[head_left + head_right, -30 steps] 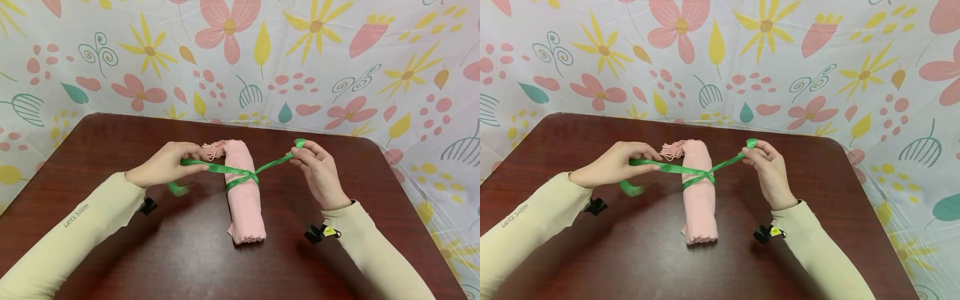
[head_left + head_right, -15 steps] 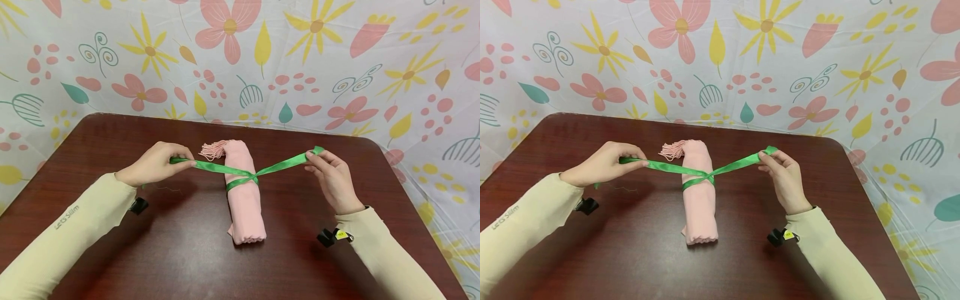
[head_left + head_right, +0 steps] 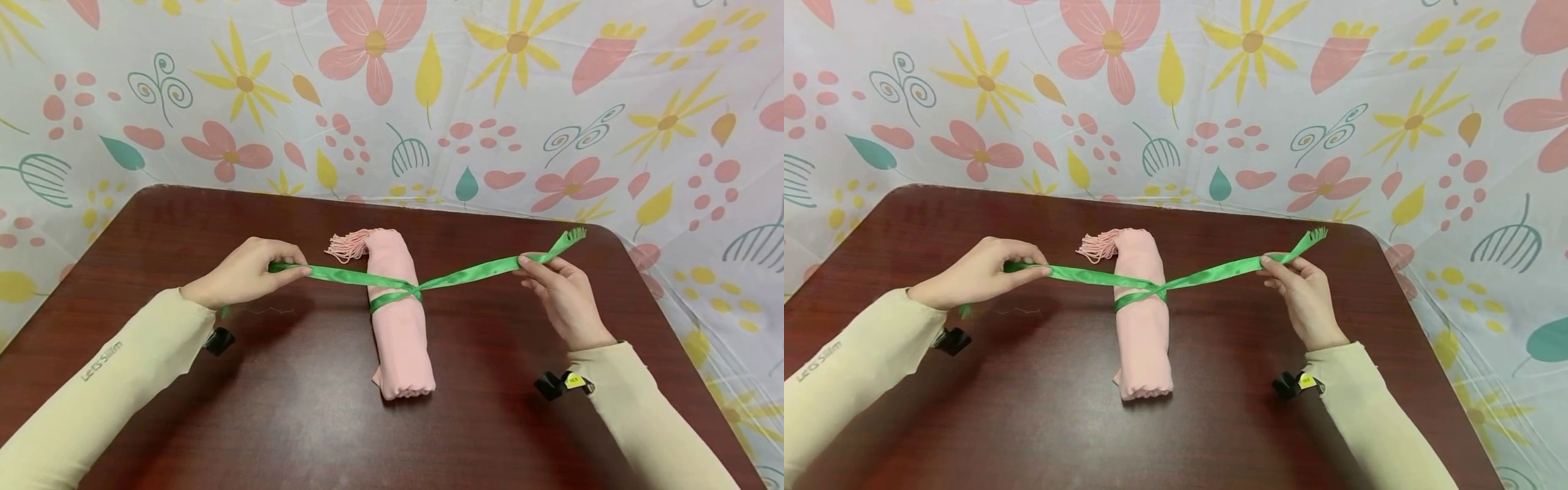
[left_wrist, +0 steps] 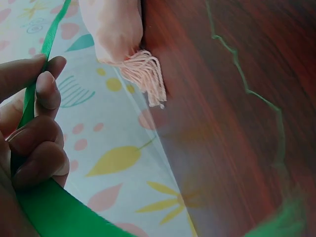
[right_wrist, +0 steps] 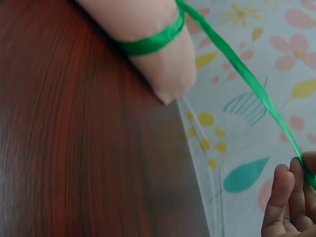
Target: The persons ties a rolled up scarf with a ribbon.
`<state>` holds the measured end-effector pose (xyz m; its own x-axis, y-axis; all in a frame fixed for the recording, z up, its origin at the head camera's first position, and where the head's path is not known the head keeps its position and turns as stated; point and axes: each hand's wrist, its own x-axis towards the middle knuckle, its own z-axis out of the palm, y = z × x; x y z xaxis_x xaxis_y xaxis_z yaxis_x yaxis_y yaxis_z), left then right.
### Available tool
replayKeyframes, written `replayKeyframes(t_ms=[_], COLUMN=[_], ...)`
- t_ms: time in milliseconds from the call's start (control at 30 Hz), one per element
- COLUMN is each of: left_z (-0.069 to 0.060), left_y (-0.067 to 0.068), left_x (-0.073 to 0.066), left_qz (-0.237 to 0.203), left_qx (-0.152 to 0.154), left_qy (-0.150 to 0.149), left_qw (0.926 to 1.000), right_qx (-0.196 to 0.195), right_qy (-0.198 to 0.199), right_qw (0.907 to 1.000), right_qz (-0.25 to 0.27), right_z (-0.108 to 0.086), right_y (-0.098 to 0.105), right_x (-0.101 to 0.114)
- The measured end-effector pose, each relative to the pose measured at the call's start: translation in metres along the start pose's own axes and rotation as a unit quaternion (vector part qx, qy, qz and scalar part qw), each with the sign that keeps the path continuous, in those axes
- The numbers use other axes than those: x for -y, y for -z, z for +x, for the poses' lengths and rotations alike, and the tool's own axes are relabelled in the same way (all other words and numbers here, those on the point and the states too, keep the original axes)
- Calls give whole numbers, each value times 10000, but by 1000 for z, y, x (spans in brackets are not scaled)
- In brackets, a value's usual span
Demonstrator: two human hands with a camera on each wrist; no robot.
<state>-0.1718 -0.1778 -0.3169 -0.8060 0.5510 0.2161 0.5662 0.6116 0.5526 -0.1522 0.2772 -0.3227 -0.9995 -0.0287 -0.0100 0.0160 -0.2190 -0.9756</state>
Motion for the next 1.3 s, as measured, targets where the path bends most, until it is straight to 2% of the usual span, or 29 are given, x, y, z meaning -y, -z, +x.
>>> replayKeyframes(t_ms=[433,700,867,1000,1233,1300], left_z=[-9,-12,-16,-19,-22,-22], left_y=[0,-3,-5,-5,-6,-6], left_x=[9,14,17,21,24,24], left_qz=[-60,-74,-39,38,93,149], left_qx=[13,170,248,279,425,429], left_qy=[145,298,364,326,397,369], left_qw=[9999,9994,9990,9991,9983,9983], right_qx=[-64,-90,-143,-205,-288,-294], right_qy=[-394,-468,-646,-836,-1064,-1083], right_qw=[9978,9919,9854,9750,9376,9303], right_qz=[-529,-1177,-1570,-2048,-3298,-3493], right_z=[3,3,3,3,6,7], right_y=[23,29,34,39,43,43], right_x=[-6,-4,-3,-3,-5,-6])
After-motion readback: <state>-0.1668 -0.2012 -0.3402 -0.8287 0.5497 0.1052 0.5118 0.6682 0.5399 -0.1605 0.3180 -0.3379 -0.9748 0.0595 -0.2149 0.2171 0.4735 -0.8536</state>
